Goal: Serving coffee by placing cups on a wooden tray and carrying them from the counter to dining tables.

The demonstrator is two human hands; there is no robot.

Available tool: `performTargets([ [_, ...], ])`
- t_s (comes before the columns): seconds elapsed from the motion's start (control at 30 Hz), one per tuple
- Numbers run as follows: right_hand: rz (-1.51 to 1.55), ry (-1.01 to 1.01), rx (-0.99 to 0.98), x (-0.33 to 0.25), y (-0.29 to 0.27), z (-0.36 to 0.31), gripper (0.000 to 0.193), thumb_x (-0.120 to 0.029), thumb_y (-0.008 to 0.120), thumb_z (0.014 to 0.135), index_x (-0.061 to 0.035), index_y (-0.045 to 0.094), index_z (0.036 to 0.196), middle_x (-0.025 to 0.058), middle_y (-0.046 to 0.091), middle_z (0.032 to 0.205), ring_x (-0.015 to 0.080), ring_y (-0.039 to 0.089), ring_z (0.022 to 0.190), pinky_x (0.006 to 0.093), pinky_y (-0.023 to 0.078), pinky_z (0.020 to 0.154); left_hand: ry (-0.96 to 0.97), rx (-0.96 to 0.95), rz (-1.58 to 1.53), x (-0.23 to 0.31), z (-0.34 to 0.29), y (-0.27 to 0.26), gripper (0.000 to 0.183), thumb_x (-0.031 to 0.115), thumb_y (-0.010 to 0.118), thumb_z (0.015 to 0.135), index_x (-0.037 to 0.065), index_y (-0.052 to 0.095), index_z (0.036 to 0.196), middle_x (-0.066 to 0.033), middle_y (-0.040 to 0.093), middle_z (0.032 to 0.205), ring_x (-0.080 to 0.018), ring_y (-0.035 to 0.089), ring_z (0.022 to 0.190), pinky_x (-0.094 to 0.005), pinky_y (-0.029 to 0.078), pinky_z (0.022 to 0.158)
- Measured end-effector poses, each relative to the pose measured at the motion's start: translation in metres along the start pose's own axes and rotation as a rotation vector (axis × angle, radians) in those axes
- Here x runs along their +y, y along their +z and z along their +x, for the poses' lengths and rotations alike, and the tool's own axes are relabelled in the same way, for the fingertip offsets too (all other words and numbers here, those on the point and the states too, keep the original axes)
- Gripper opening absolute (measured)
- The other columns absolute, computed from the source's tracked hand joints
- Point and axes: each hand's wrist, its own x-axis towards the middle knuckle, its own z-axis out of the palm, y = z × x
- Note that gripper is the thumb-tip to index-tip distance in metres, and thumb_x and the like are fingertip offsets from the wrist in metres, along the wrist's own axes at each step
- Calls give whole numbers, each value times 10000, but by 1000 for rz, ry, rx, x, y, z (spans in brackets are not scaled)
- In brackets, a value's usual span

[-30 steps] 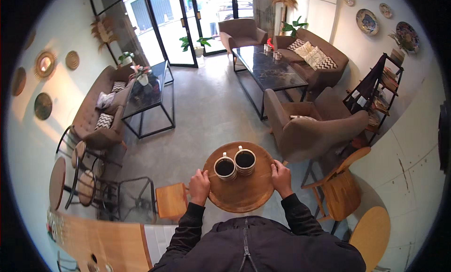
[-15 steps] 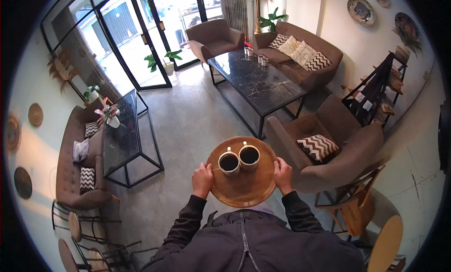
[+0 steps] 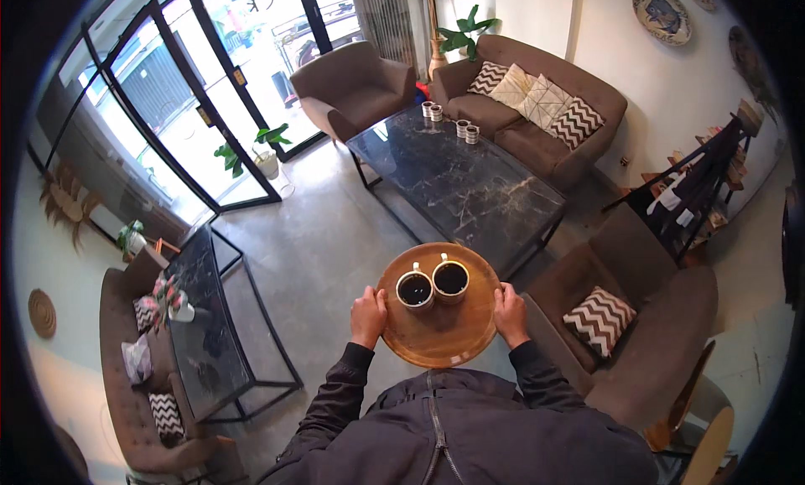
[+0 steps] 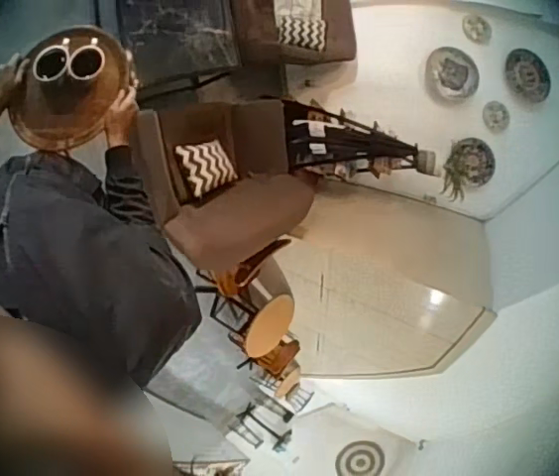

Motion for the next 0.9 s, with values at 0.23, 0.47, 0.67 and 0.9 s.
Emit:
performTargets([
  [0.23,5,97,-30,-14,86,146,300,-257,513,1002,-8,581,1155,270,687,978,466,651,932,541,499,775,143,-61,5,-25,211,48,323,337,526,1013,35,578,910,-248,681,797,-469,661,765,-565,518,676],
  [0.47,-66,277,118,1,171,254,271,-253,531,1007,-13,590,1118,227,692,863,423,679,833,498,512,699,327,-223,-1,-24,405,122,318,330,516,1020,39,550,897,-242,678,786,-464,655,750,-564,512,664],
  [0.67,-34,407,201,21,215,318,289,-274,502,1030,-23,558,1163,223,699,891,439,669,845,516,502,695,444,-404,-39,-4,523,197,309,323,513,1022,38,538,906,-250,658,750,-471,642,736,-578,489,639],
  [0.9,-46,562,269,66,251,394,263,-237,528,1024,-19,556,1168,227,700,891,442,670,845,517,506,675,550,-522,-86,21,619,300,298,306,514,1025,32,522,907,-250,654,755,-474,640,735,-576,489,639],
])
